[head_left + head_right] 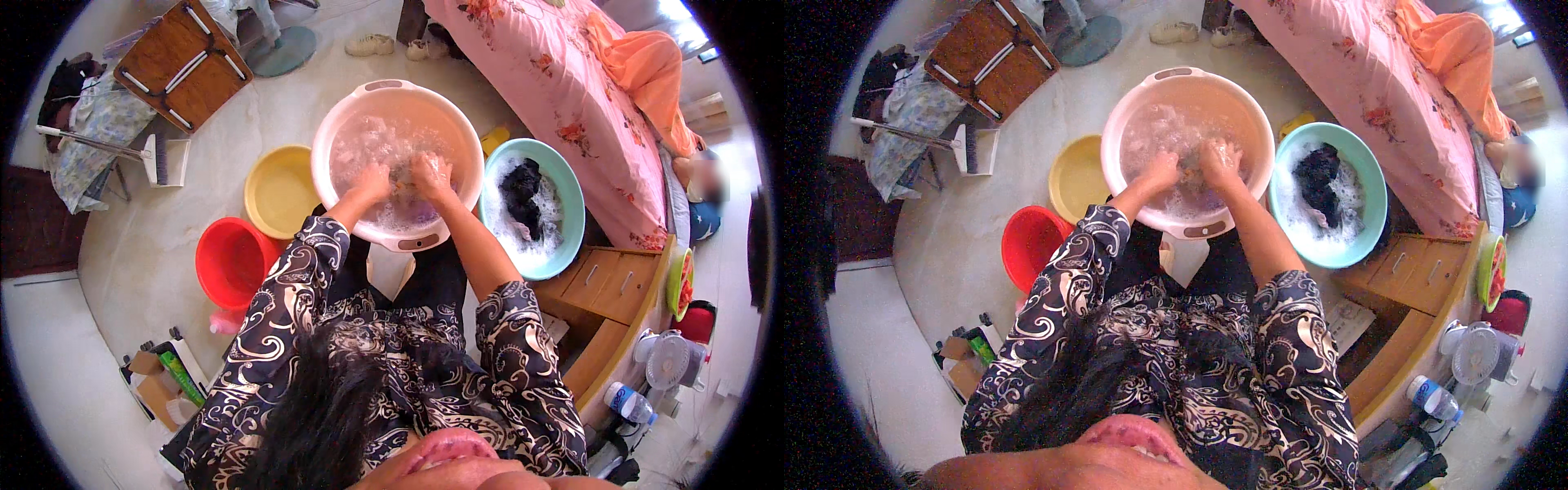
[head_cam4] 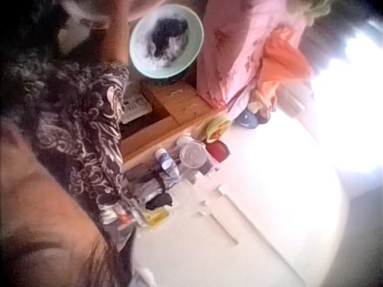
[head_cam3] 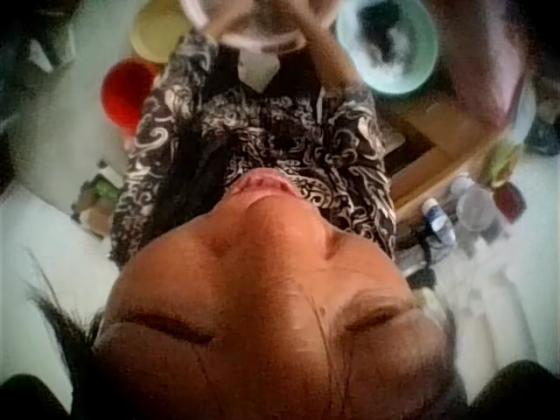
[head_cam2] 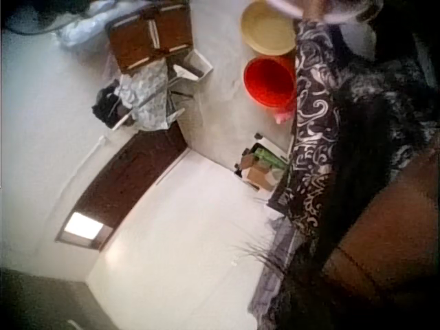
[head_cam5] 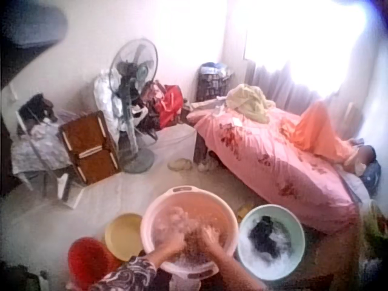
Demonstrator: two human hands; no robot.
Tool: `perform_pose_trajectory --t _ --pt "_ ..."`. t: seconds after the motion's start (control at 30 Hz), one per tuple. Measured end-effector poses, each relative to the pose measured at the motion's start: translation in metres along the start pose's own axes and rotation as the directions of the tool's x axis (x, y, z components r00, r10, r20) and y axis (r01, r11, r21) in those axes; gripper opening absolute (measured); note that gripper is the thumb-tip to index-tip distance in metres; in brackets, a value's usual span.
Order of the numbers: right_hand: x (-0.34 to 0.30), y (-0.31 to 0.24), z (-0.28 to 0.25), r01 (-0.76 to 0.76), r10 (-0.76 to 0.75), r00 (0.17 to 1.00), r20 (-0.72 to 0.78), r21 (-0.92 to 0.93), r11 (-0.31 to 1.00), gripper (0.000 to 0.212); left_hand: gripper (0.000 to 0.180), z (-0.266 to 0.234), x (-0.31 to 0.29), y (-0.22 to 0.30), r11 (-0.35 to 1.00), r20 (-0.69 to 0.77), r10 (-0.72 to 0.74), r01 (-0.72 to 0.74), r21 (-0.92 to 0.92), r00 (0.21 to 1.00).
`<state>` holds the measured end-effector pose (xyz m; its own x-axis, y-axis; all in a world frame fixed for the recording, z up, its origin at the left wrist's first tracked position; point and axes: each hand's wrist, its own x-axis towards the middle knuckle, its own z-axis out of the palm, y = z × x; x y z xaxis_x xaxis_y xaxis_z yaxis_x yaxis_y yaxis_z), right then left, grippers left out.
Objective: The person washes clothes by hand in a basin of soapy water, scrubbing individual items and transferring them between different tubs on the floor.
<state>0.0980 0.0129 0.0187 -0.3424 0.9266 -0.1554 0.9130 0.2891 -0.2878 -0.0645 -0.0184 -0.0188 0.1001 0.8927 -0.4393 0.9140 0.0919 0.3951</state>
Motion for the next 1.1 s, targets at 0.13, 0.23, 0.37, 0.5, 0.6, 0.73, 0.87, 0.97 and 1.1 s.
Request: perform_pose_trajectory --t 0.13,0.23,0.37,0.5,0.6,0.73,0.87,0.97,1.1 --pt "0.000 -0.003 -0.020 0.040 0.077 0.961 -0.264 0.412 0.910 0.040 0.055 -0.010 -0.029 0.017 1.000 -0.236 -0.008 0.002 -0.027 0.972" --pt "-0.009 -0.027 -0.076 0.198 0.049 0.934 -0.353 0.629 0.752 0.045 0.058 0.001 -0.021 -0.004 0.997 -0.360 0.069 -0.075 -0.004 0.930" --pt "-0.010 -0.033 -0.140 0.257 0.124 0.906 -0.405 0.759 0.598 0.047 0.044 -0.009 -0.028 0.003 0.993 -0.418 0.060 -0.011 0.118 0.906" --pt "-0.007 -0.043 -0.185 0.352 0.132 0.898 -0.420 0.864 0.359 0.043 0.037 -0.018 -0.015 -0.007 0.997 -0.547 0.082 -0.064 0.053 0.833" --pt "-0.005 -0.038 -0.207 0.402 0.108 0.867 -0.486 0.812 0.424 0.041 0.034 -0.048 -0.032 0.023 0.930 -0.585 0.245 -0.357 -0.083 0.773" --pt "-0.006 -0.058 -0.217 0.395 0.131 0.903 -0.409 0.911 0.120 0.038 0.025 -0.044 -0.013 0.013 0.598 -0.536 0.350 -0.624 -0.503 0.768" --pt "0.015 -0.027 -0.176 0.409 0.140 0.854 -0.501 0.813 0.415 0.042 0.024 -0.060 0.005 0.001 0.542 -0.585 0.114 -0.543 -0.641 0.803" --pt "0.012 -0.001 -0.131 0.199 0.149 0.914 -0.377 0.738 0.645 0.038 0.023 -0.099 -0.019 0.019 0.591 -0.661 0.002 -0.534 -0.604 0.750" --pt "0.002 0.022 -0.069 0.041 0.145 0.951 -0.273 0.577 0.816 0.034 0.023 -0.123 -0.044 0.042 0.597 -0.668 0.110 -0.586 -0.548 0.736"
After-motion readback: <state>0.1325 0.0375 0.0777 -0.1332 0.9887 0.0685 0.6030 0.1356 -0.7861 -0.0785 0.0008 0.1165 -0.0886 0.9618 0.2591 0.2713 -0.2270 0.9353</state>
